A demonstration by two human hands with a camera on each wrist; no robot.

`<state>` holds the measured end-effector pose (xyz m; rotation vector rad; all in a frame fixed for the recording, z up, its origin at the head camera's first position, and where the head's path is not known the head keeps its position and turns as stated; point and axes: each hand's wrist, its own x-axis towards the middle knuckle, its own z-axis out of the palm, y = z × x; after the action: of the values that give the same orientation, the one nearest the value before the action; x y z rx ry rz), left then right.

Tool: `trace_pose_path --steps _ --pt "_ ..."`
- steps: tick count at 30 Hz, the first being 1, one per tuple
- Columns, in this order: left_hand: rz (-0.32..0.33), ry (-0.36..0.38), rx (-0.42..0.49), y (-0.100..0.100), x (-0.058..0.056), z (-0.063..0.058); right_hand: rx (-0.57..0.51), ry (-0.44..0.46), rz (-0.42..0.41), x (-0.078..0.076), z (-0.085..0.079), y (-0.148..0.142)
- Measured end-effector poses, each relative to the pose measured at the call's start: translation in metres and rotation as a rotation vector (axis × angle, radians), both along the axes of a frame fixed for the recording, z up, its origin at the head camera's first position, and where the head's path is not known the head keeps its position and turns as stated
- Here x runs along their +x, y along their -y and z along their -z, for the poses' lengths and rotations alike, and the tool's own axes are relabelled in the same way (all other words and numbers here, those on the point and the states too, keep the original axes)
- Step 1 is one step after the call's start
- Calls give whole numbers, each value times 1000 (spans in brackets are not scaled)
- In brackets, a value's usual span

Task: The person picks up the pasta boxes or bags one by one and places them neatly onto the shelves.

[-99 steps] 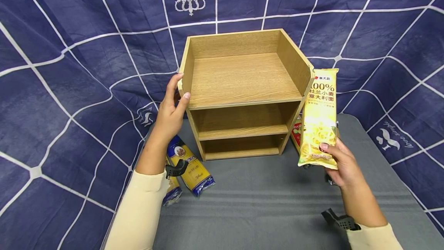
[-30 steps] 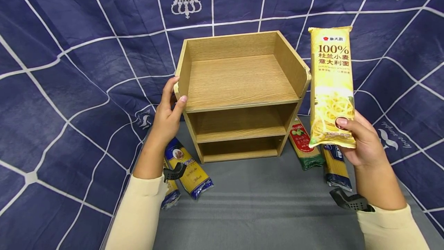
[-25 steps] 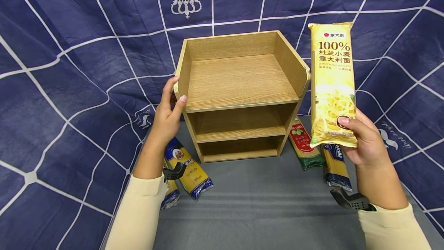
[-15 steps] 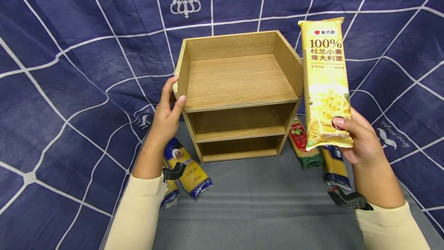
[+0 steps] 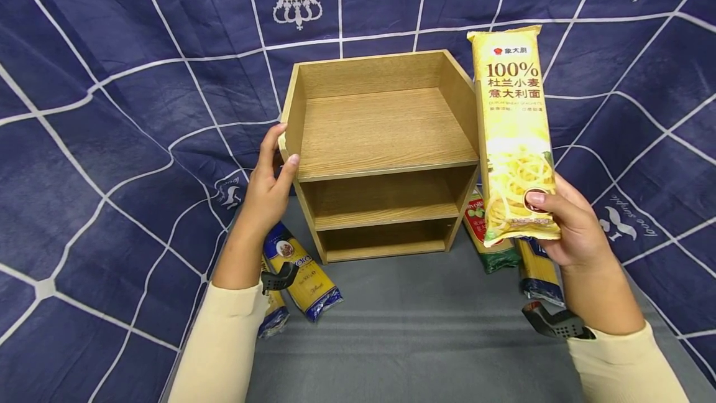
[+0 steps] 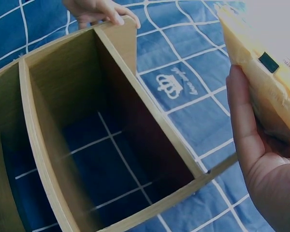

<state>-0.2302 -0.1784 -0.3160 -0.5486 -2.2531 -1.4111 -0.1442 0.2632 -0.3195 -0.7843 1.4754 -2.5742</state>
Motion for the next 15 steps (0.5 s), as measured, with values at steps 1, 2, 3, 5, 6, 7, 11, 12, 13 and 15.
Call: trace_pose_path --steps 1,2,3,5,6,7,11,12,13,15 --pt "-1 -1 1 0 0 0 8 -2 2 0 0 0" --pt "-1 -1 1 0 0 0 18 -3 4 0 -1 1" --pt "-2 -2 2 0 0 0 5 -5 -9 0 -1 2" --pt "-3 -1 3 -1 1 0 7 -10 -17 0 0 4" --pt "-3 0 5 -1 1 0 -5 -12 -27 0 0 5" --pt "-3 0 5 -1 1 0 1 -11 -27 -1 0 6" --pt "1 1 12 -1 1 0 29 -10 -44 -1 2 10" --pt "2 1 14 -1 1 0 28 -6 -61 -2 3 10" --pt "2 1 13 -1 1 0 46 -5 -70 -2 3 11" --pt "2 3 14 -1 1 -1 46 -1 -105 -3 3 12"
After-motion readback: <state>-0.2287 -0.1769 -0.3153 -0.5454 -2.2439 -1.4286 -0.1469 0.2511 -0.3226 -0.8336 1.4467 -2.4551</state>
